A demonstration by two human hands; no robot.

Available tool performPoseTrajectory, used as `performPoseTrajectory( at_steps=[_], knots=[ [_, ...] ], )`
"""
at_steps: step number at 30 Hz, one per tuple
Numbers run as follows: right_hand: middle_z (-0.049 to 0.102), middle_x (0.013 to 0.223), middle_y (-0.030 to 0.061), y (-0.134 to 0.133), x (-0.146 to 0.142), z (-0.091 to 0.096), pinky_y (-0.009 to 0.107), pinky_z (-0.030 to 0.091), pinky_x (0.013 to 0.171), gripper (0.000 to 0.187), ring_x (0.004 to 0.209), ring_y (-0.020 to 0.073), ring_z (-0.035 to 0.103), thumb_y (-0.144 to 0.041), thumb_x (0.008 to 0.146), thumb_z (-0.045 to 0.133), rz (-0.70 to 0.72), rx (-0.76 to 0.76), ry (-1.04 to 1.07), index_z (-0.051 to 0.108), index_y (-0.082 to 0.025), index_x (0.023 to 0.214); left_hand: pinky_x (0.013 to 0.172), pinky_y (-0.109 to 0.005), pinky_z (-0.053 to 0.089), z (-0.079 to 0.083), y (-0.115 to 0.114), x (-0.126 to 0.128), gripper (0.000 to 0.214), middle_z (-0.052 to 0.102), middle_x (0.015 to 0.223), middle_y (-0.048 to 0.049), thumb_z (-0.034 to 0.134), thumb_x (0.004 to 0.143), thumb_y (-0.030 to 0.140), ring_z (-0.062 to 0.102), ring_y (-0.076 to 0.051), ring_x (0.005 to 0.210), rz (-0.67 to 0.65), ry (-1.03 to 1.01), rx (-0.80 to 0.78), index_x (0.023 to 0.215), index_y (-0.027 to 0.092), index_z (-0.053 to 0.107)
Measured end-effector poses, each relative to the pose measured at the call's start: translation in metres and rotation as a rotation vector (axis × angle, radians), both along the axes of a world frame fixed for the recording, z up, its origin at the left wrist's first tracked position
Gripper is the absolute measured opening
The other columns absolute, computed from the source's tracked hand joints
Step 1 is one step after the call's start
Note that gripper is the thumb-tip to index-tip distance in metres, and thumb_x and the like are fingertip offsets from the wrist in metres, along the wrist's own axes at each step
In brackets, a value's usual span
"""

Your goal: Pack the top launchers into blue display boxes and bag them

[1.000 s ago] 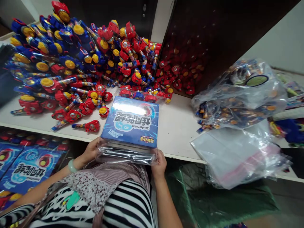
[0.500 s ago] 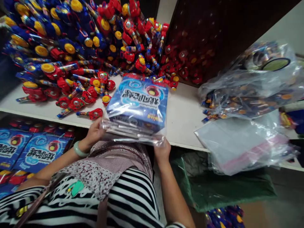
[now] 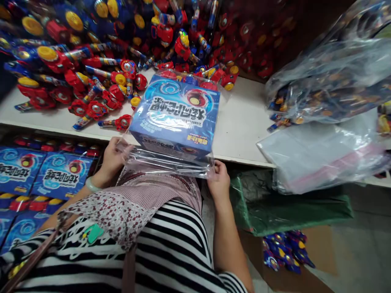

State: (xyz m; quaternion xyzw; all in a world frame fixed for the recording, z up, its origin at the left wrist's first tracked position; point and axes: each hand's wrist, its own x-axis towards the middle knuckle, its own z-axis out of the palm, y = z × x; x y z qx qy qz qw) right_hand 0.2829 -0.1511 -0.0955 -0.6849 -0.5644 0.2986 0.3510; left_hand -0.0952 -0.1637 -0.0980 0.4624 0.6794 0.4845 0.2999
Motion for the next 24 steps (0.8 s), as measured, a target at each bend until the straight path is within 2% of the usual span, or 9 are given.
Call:
performPoseTrajectory(
  at_steps=[3,6,9,11,13,15,19,21,24],
  knots=[
    [0.07,0.079,0.0035,-0.003,0.001,-0.002,0.031,0.052,0.066,0.041,0.066,0.0176,0.062,-0.039,0.069,0.067,0.044,-0.069,0.027,0.065,-0.018,0.103,0.059,-0.022,0.039,-0.002,-0.004,0.0,0.028,0.052,0.069,0.0041,0.074,0.07,0.032,0.048,-0.01,0.06,-0.083,-0.127,-0.03,0.081,0.018,0.053],
    [0.07,0.083,0.0031,-0.014,0.01,0.004,0.03,0.051,0.065,0.04,0.068,0.0166,0.061,-0.04,0.069,0.071,0.052,-0.045,0.031,0.064,-0.019,0.103,0.06,-0.022,0.04,0.004,-0.018,-0.016,0.021,0.054,0.071,0.0033,0.071,0.071,0.026,0.05,-0.01,0.063,-0.087,-0.064,-0.022,0.079,0.018,0.054],
    [0.067,0.093,0.0025,-0.021,0.013,0.019,0.03,0.054,0.071,0.058,0.076,0.0163,0.064,-0.041,0.071,0.077,0.056,0.037,0.049,0.058,-0.022,0.123,0.063,-0.023,0.045,0.011,-0.031,-0.032,0.02,0.059,0.079,0.0021,0.071,0.076,0.024,0.055,-0.011,0.068,-0.089,0.053,0.064,0.09,0.019,0.058],
    [0.065,0.1,0.0023,-0.018,0.013,0.033,0.032,0.055,0.079,0.073,0.087,0.0169,0.064,-0.041,0.069,0.082,0.075,0.143,0.068,0.053,-0.025,0.134,0.067,-0.024,0.05,0.015,-0.031,-0.038,0.035,0.063,0.091,0.0,0.079,0.073,0.025,0.06,-0.013,0.077,-0.129,0.098,0.206,0.102,0.02,0.059],
    [0.064,0.095,0.001,-0.011,0.014,0.049,0.032,0.054,0.08,0.059,0.086,0.0164,0.063,-0.041,0.07,0.083,0.184,0.191,0.063,0.061,-0.027,0.123,0.076,-0.028,0.054,0.019,-0.025,-0.04,0.041,0.065,0.102,-0.0031,0.085,0.069,0.027,0.063,-0.016,0.091,-0.198,0.136,0.346,0.103,0.022,0.062],
    [0.063,0.082,0.0001,-0.003,0.02,0.066,0.031,0.051,0.073,0.026,0.076,0.0156,0.06,-0.041,0.075,0.08,0.349,0.182,0.039,0.069,-0.026,0.094,0.087,-0.032,0.054,0.023,-0.017,-0.043,0.027,0.067,0.105,-0.005,0.085,0.073,0.028,0.063,-0.018,0.1,-0.277,0.116,0.426,0.091,0.021,0.066],
    [0.064,0.077,0.0026,0.005,0.036,0.087,0.035,0.051,0.071,0.029,0.077,0.0196,0.062,-0.044,0.071,0.085,0.48,0.221,0.117,0.064,-0.025,0.064,0.089,-0.035,0.052,0.026,-0.005,-0.047,0.017,0.072,0.092,-0.0058,0.082,0.079,0.029,0.067,-0.018,0.092,-0.36,-0.259,0.462,0.078,0.019,0.069],
    [0.064,0.076,0.0029,0.007,0.039,0.086,0.036,0.053,0.072,0.032,0.08,0.0217,0.065,-0.047,0.066,0.089,0.462,0.205,0.247,0.064,-0.026,0.061,0.087,-0.035,0.052,0.025,0.001,-0.044,0.023,0.073,0.084,-0.0062,0.087,0.073,0.032,0.068,-0.019,0.089,-0.381,-0.482,0.414,0.075,0.017,0.07],
    [0.055,0.062,0.0,0.01,0.03,0.078,0.033,0.05,0.059,0.041,0.064,0.0176,0.059,-0.052,0.059,0.092,0.334,0.144,0.527,0.06,-0.026,0.058,0.077,-0.031,0.052,0.026,0.012,-0.031,0.033,0.064,0.062,-0.0028,0.09,0.067,0.039,0.066,-0.018,0.074,-0.347,-0.78,0.323,0.067,0.015,0.068]
  ],
)
